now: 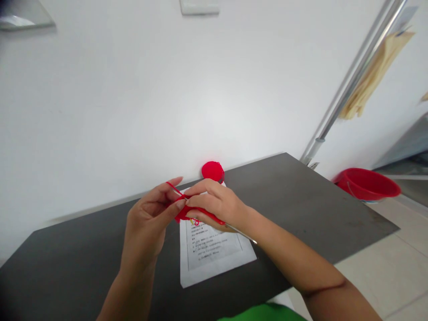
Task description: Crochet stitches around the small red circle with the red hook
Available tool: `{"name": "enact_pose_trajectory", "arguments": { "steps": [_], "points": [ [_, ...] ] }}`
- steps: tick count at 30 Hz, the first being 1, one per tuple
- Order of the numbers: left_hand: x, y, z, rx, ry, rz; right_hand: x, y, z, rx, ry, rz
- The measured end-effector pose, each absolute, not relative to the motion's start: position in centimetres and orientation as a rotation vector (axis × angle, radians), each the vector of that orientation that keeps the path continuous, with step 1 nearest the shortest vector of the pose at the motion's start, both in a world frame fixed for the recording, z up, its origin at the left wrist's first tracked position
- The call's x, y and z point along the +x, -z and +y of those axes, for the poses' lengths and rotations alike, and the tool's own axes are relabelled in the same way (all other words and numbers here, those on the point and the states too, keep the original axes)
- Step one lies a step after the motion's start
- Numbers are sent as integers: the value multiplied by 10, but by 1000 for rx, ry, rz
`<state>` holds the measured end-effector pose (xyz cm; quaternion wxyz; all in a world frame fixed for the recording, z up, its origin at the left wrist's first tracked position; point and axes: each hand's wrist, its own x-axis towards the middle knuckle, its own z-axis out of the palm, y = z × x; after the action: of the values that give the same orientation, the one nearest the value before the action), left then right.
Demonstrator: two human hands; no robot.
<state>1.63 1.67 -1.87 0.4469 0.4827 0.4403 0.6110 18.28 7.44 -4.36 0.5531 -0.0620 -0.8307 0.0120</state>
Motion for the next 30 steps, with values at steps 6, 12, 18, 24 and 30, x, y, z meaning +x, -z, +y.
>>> {"name": "enact_pose_trajectory", "arguments": {
  "steps": [6,12,18,24,30],
  "points": [
    [23,31,24,1103,-1612,929,178,49,84,-173,-23,-1938],
    [12,22,28,1099,-1435,988,178,48,92,2,112,-1960],
    [16,25,33,940,-1438,899,177,57,85,-178,72,-1953],
    [12,34,35,1287,-1560,1235,171,54,72,-335,195,-1938],
    [-6,34,40,1857,-1539,1525,181,38,65,-321,-56,-2036]
  ]
}}
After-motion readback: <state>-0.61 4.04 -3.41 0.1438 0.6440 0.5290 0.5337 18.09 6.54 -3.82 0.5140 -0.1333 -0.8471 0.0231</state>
